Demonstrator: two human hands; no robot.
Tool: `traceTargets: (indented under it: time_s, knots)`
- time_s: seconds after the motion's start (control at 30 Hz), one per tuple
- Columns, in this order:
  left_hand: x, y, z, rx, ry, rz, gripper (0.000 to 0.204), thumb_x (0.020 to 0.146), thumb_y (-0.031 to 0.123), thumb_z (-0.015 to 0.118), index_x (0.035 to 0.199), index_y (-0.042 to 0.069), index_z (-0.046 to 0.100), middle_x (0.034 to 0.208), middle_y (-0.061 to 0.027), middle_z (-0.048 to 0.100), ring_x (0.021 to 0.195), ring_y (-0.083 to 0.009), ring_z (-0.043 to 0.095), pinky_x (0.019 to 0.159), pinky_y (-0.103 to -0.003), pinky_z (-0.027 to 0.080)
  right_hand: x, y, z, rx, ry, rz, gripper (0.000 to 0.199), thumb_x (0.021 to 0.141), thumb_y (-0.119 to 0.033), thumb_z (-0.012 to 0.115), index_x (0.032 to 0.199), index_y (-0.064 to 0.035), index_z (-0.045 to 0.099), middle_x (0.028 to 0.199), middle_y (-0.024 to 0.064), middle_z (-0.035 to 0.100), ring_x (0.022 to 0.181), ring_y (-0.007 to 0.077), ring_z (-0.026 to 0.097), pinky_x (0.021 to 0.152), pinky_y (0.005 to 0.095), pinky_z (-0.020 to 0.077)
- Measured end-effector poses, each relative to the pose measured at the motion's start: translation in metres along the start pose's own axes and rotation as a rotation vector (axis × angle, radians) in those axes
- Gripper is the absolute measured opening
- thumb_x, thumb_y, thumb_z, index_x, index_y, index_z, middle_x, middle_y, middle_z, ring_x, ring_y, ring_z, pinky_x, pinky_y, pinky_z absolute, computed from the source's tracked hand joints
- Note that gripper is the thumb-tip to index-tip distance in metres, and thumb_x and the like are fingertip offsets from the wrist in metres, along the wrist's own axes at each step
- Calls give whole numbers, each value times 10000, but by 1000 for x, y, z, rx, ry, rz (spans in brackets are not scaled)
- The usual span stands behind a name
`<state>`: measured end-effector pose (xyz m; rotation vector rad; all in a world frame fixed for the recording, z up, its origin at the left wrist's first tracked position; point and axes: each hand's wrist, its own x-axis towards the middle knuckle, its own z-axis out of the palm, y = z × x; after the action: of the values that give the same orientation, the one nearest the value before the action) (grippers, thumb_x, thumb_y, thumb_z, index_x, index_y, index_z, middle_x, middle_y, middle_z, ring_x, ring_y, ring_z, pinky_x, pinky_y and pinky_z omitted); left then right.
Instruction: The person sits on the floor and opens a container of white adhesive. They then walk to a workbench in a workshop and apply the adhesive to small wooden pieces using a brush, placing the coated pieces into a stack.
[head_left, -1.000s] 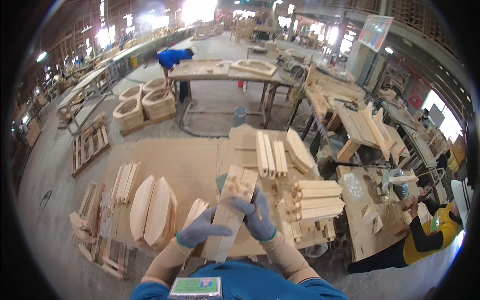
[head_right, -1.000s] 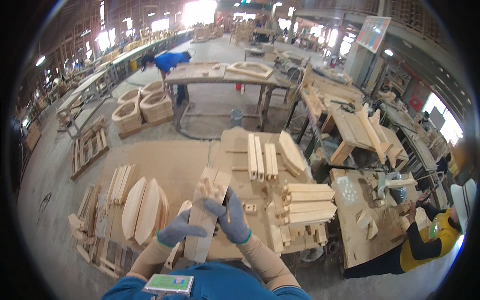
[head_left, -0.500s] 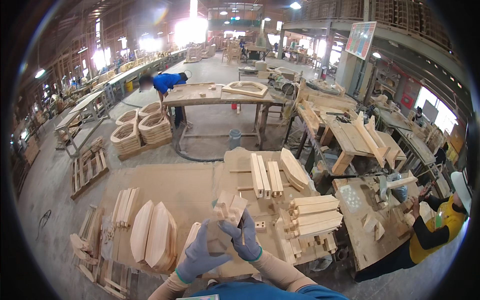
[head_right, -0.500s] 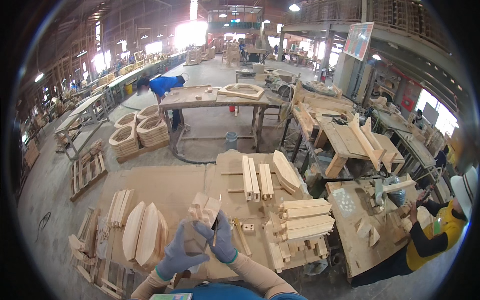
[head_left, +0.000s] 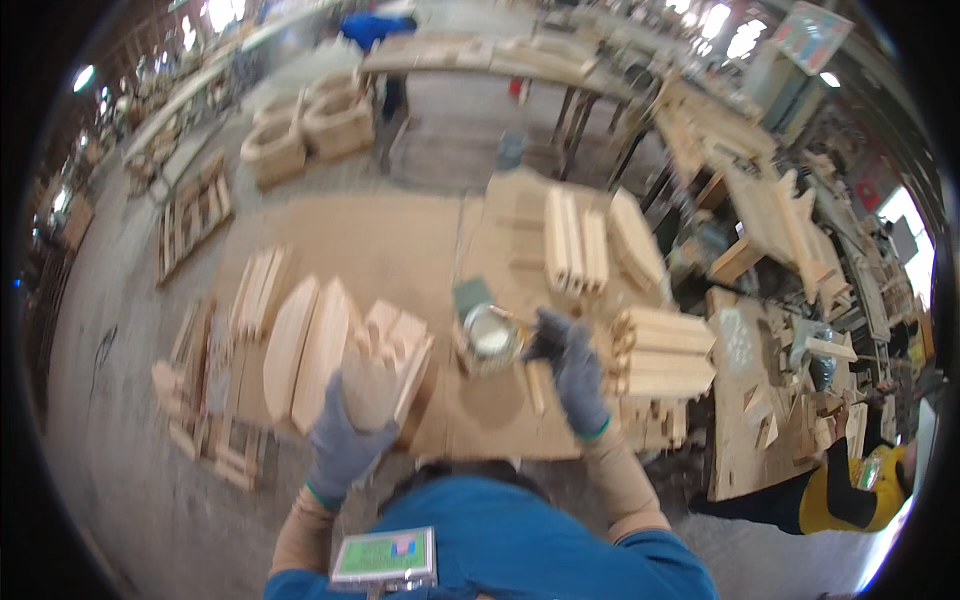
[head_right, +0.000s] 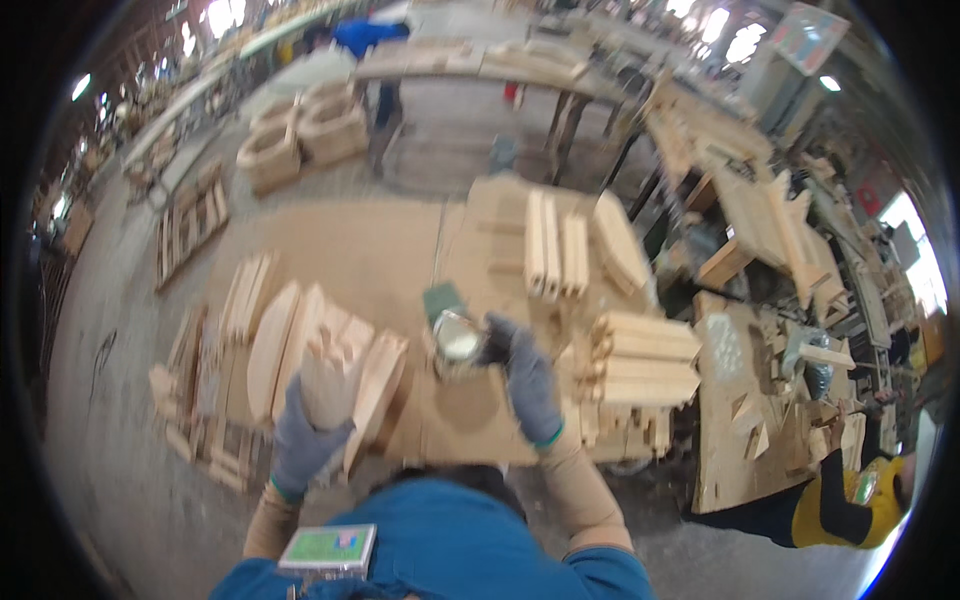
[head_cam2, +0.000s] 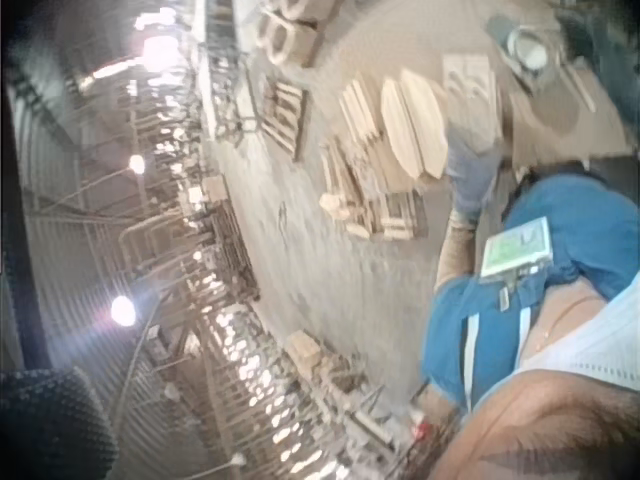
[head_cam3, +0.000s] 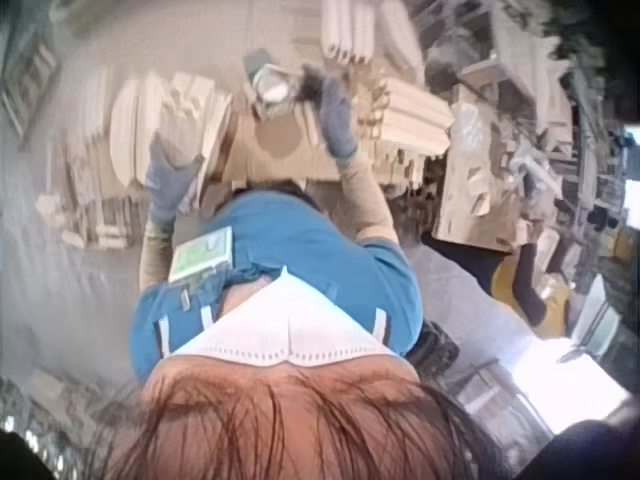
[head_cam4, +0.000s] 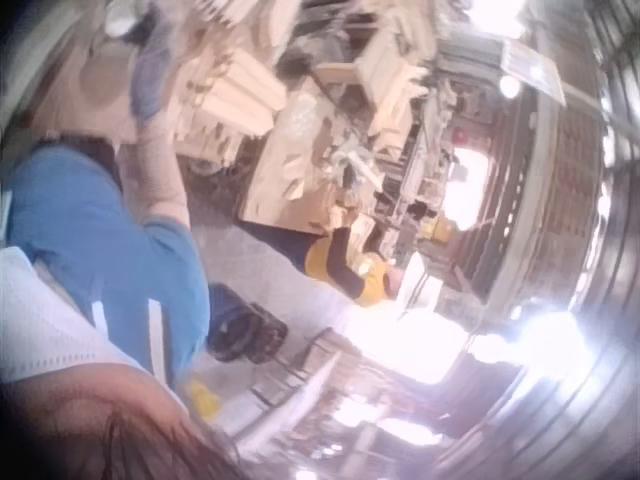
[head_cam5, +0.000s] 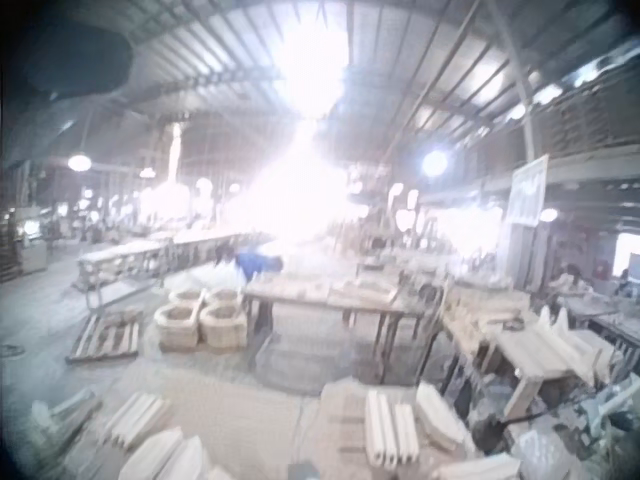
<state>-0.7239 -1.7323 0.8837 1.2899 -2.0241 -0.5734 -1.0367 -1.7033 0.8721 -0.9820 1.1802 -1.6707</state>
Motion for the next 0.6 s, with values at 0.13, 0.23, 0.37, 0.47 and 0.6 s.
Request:
traceTargets:
  time_s: [0.13,0.23,0.37,0.47,0.6]
  knots:
    - [-17,-2,-8,2,-83,-241,898,611,188,798,1360,-10,345,1121,-240,593,997,-357,630,831,-406,513,2,10,-18,8,72,236,159,944,-123,563,989,19,619,871,77,651,751,117,625,718,243,524]
    - [-27,-11,-4,-16,-99,-246,888,606,173,789,1363,5,355,1110,-229,603,1000,-345,633,836,-395,512,7,46,-23,38,109,179,83,892,-65,623,929,8,622,832,71,649,729,130,640,700,245,546]
    - [-30,-12,-1,0,-110,-228,879,617,155,790,1360,-14,352,1095,-216,602,999,-305,630,840,-377,507,21,82,-30,54,126,278,71,878,-54,642,904,9,621,833,73,651,727,139,645,706,257,564]
    - [-28,-13,1,-12,-146,-259,875,625,147,789,1355,-39,345,1108,-213,592,1008,-285,622,847,-368,503,24,103,-31,72,115,267,64,882,-49,635,905,9,621,841,72,655,730,130,643,710,257,564]
    - [-25,-21,5,-15,-109,-197,869,607,185,800,1350,10,383,1075,-215,620,955,-321,652,795,-381,525,26,128,-33,69,121,227,78,890,-56,631,923,15,634,830,73,661,743,149,651,714,276,570]
